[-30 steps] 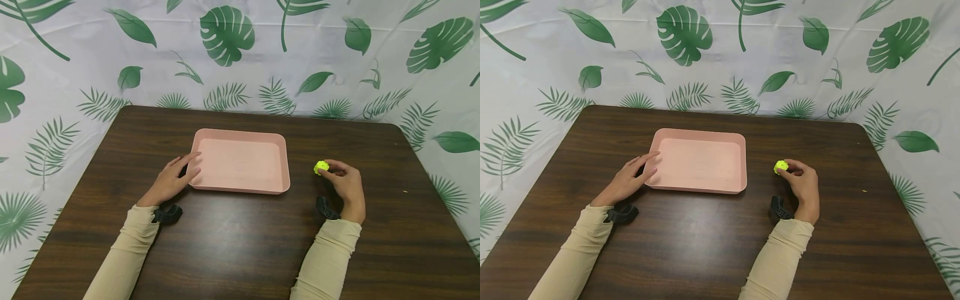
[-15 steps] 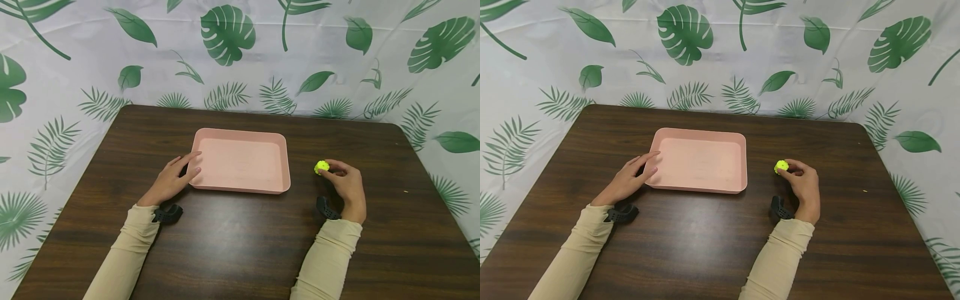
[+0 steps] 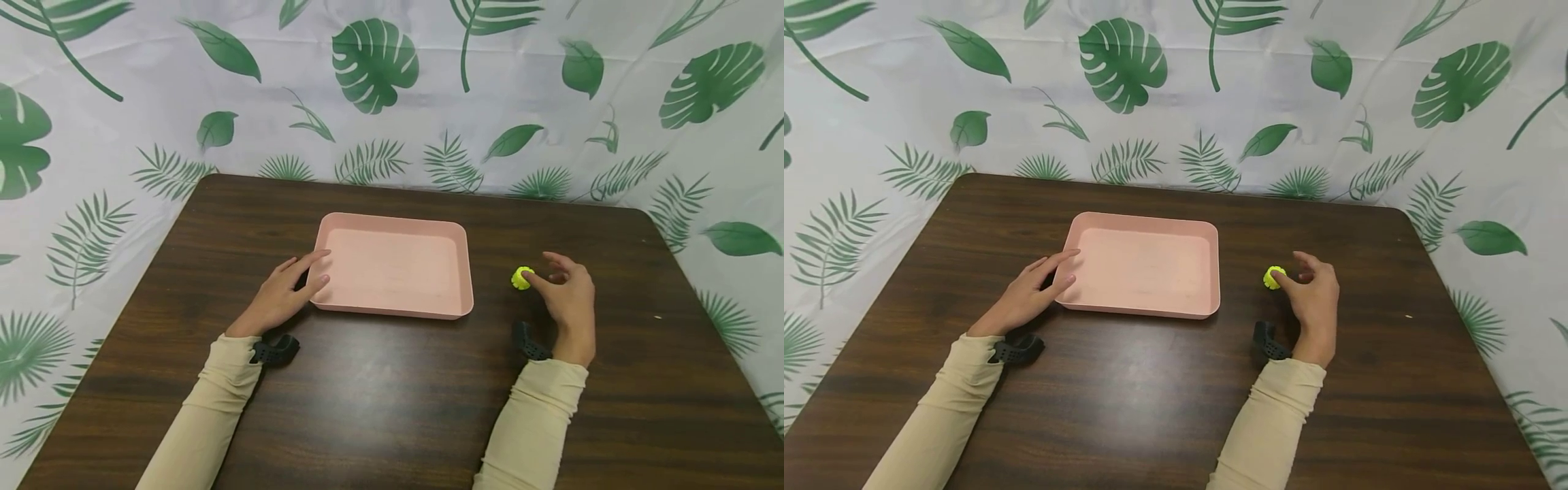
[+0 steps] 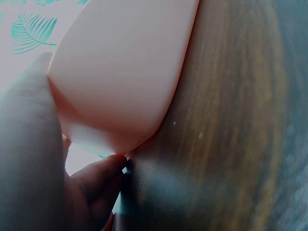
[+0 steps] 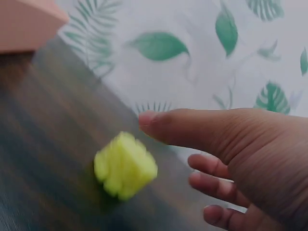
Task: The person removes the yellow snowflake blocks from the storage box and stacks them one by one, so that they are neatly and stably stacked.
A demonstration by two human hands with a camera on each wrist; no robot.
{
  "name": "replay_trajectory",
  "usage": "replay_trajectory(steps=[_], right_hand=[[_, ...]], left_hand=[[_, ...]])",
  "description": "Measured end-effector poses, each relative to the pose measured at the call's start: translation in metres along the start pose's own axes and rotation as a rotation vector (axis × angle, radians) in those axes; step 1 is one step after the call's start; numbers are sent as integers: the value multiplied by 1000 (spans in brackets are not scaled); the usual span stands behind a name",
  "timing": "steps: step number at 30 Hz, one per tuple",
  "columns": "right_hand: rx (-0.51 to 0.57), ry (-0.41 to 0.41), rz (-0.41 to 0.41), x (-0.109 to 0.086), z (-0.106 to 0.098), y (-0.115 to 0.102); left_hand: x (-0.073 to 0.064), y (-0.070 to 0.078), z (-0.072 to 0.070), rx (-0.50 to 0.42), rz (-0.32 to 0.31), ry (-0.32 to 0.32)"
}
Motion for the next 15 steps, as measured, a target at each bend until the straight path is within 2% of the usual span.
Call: replay_trajectory(steps=[4,8,12,15], right_hand=[[-64,-39,-134,-1,10,-32],[-148,-195,-271,-2,41,-65],[-237,-397,-265,-7,74,-81],[-272,-459,-264,-6,88,-88]], left_hand=[[0,-2,2,-9,14,-6],[-2,-4,3,-18,11,-8],[-3,-5,3,-17,-6,-19],[-1,-2,-2,-15,6,-2]])
Point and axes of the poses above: each hand's wrist, its own x-axis towards the middle knuckle, its own z-axis out of the palm, y = z × x, the point moved 5 cm from there along x, towards the middle knuckle, and after that the axes turned 1 degree about -y, right-handed, at the moved point
